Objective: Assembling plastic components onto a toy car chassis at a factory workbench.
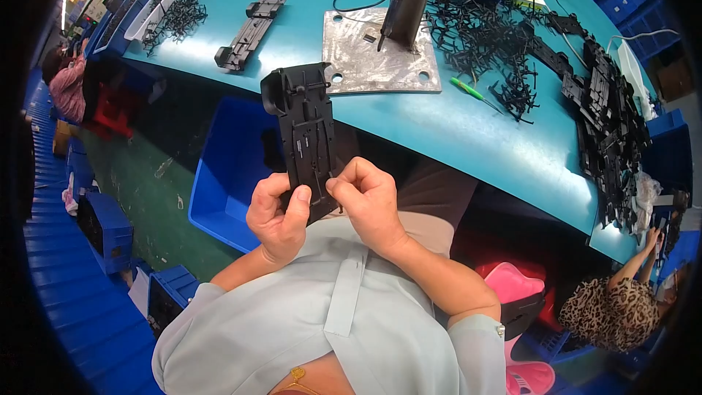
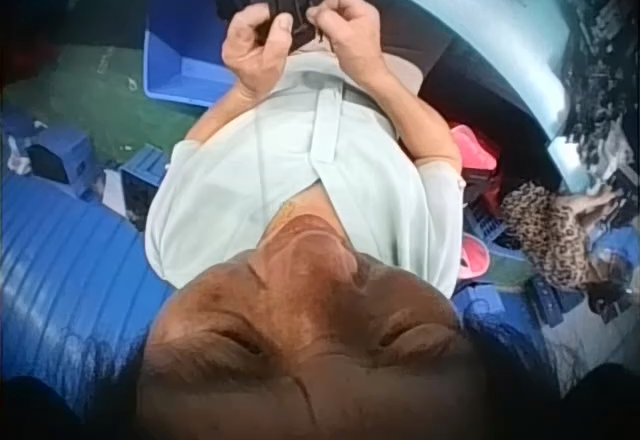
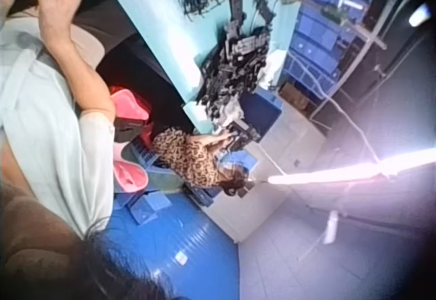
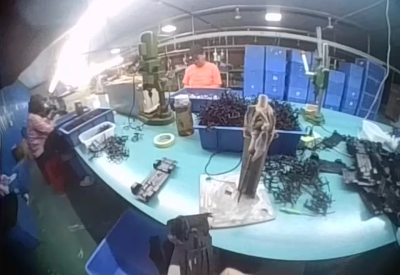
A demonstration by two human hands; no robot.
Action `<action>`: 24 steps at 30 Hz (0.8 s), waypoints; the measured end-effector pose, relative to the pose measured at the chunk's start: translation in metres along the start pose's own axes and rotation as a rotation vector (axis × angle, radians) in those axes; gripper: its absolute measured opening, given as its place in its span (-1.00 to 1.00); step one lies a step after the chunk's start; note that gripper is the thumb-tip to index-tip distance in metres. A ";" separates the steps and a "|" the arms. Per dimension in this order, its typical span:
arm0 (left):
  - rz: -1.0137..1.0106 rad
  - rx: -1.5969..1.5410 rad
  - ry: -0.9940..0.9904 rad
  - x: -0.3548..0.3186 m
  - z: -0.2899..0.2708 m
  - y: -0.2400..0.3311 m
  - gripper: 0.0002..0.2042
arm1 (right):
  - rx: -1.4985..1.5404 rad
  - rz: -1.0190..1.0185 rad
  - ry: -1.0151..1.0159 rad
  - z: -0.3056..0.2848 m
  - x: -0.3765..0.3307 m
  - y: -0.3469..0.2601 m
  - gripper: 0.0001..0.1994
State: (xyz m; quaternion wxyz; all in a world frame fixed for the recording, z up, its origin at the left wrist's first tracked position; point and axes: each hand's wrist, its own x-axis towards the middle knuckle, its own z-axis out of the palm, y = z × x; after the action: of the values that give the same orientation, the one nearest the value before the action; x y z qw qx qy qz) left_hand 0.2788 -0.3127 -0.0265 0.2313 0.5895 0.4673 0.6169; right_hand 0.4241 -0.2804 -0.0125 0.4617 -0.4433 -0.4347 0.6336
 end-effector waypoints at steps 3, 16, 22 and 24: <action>-0.136 -0.087 0.008 0.000 -0.001 -0.003 -0.84 | 0.140 0.144 -0.062 0.000 0.005 -0.005 -0.82; 0.353 0.211 -0.100 0.030 -0.015 0.004 -0.80 | -0.590 -0.529 0.096 0.011 -0.003 -0.001 -0.92; 0.554 0.243 -0.360 0.049 -0.008 -0.001 -0.75 | -0.396 -0.372 -0.060 -0.001 -0.021 -0.008 -0.87; 0.620 0.237 -0.370 0.055 -0.002 0.000 -0.75 | -0.284 -0.348 -0.086 -0.011 -0.016 -0.001 -0.79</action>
State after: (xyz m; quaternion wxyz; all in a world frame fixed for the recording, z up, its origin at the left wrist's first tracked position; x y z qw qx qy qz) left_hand 0.2655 -0.2670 0.0016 0.0444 0.8271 0.2852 0.4824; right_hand 0.4374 -0.2938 -0.0111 0.4778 -0.3947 -0.6087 0.4953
